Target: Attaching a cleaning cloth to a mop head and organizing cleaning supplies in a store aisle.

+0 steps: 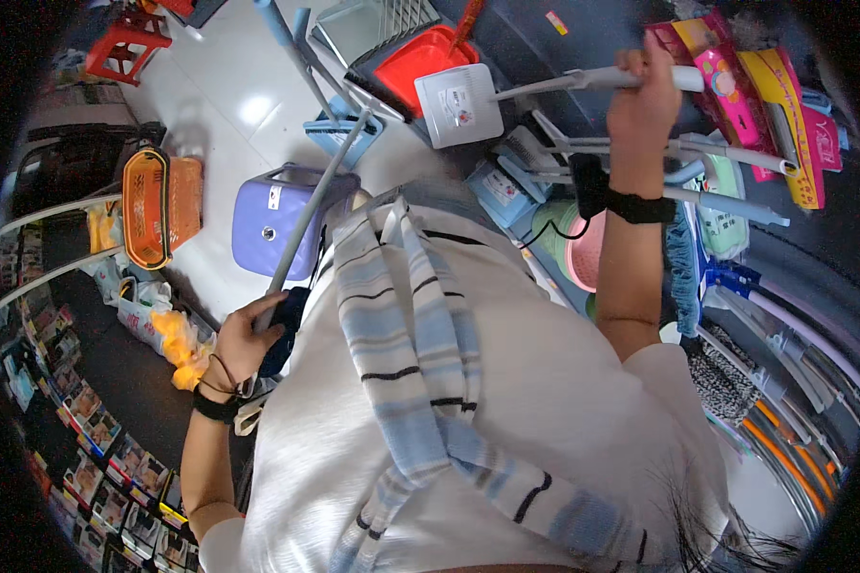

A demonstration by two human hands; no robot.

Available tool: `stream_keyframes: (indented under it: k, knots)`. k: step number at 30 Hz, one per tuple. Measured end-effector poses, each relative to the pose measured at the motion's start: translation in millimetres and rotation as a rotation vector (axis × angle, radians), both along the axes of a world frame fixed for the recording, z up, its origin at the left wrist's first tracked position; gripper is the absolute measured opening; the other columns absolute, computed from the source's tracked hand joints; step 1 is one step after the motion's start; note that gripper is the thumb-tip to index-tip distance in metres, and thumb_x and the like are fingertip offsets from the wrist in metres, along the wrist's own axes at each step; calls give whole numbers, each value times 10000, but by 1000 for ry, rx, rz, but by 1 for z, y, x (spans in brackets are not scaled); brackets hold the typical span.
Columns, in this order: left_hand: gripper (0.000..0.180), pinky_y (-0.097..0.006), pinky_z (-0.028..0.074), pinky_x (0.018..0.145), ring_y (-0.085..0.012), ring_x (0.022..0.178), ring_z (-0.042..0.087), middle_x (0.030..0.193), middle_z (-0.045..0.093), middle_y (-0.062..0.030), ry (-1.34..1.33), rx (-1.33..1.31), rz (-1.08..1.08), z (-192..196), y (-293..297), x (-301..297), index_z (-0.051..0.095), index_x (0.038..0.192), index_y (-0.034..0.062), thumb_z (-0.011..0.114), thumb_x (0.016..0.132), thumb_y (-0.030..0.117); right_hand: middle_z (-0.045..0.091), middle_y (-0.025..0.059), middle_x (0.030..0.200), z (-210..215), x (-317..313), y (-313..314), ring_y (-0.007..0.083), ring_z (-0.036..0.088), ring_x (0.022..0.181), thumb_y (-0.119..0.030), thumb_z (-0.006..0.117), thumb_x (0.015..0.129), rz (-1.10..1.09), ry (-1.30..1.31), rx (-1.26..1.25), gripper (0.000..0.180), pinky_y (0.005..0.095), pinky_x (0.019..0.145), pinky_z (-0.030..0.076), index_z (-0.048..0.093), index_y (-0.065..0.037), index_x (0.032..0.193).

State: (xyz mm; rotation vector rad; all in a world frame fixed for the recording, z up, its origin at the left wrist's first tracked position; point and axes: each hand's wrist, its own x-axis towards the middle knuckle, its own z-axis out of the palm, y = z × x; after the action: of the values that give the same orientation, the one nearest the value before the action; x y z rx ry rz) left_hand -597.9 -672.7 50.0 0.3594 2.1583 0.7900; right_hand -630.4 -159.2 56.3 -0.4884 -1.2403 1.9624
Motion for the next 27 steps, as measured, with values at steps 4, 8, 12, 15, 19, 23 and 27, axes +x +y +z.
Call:
stream_keyframes:
  k: [4, 8, 12, 15, 19, 23, 27]
  knots:
    - [267, -280, 397, 895, -159, 960, 553, 1014, 623, -111, -294, 53, -96, 38, 32, -36, 600, 1012, -22, 563, 748, 0, 372, -3, 588, -7, -13, -24, 134, 399, 615, -107, 557, 867, 171, -7, 78, 206, 300, 672, 352, 444, -83, 696]
    - [392, -299, 401, 860, -191, 936, 550, 1000, 601, -115, -335, 296, -187, 49, 45, -86, 591, 955, -56, 424, 847, 281, 464, 0, 607, -24, -23, -33, 106, 437, 558, -170, 616, 830, 334, -91, 126, 208, 256, 559, 354, 492, -81, 688]
    - [569, -303, 395, 891, -247, 961, 558, 1085, 575, -180, -496, 760, -1, 22, 64, -103, 596, 1010, -59, 300, 902, 416, 495, -13, 599, -42, -27, -42, 79, 455, 552, -219, 644, 817, 456, -126, 147, 241, 233, 545, 344, 511, -92, 661]
    - [577, -336, 402, 895, -251, 1010, 536, 1147, 533, -200, -465, 967, 50, 30, 115, -117, 437, 1197, -73, 458, 826, 367, 523, -10, 606, -47, -25, -36, 71, 472, 557, -255, 645, 817, 429, -209, 197, 235, 232, 525, 355, 545, -86, 688]
    - [568, -297, 411, 854, -195, 976, 549, 1065, 553, -130, -524, 841, 57, 49, 162, -113, 430, 1163, -19, 645, 694, 218, 525, -15, 689, -60, -23, -17, 66, 491, 644, -250, 618, 847, 467, -322, 278, 197, 219, 581, 384, 547, -67, 826]
    - [224, -206, 396, 735, -71, 818, 514, 841, 562, 10, -6, 460, -288, 55, 211, -109, 536, 926, 36, 656, 815, 189, 551, -4, 710, -76, -14, -1, 70, 514, 646, -287, 625, 839, 403, -292, 210, 234, 210, 589, 401, 559, -63, 855]
    - [186, -246, 477, 625, -114, 669, 612, 753, 662, -81, 254, 138, -491, 58, 239, -95, 651, 883, 20, 658, 802, 187, 559, 12, 665, -78, -18, 21, 80, 520, 583, -290, 637, 827, 270, -282, 200, 247, 235, 538, 411, 560, -56, 854]
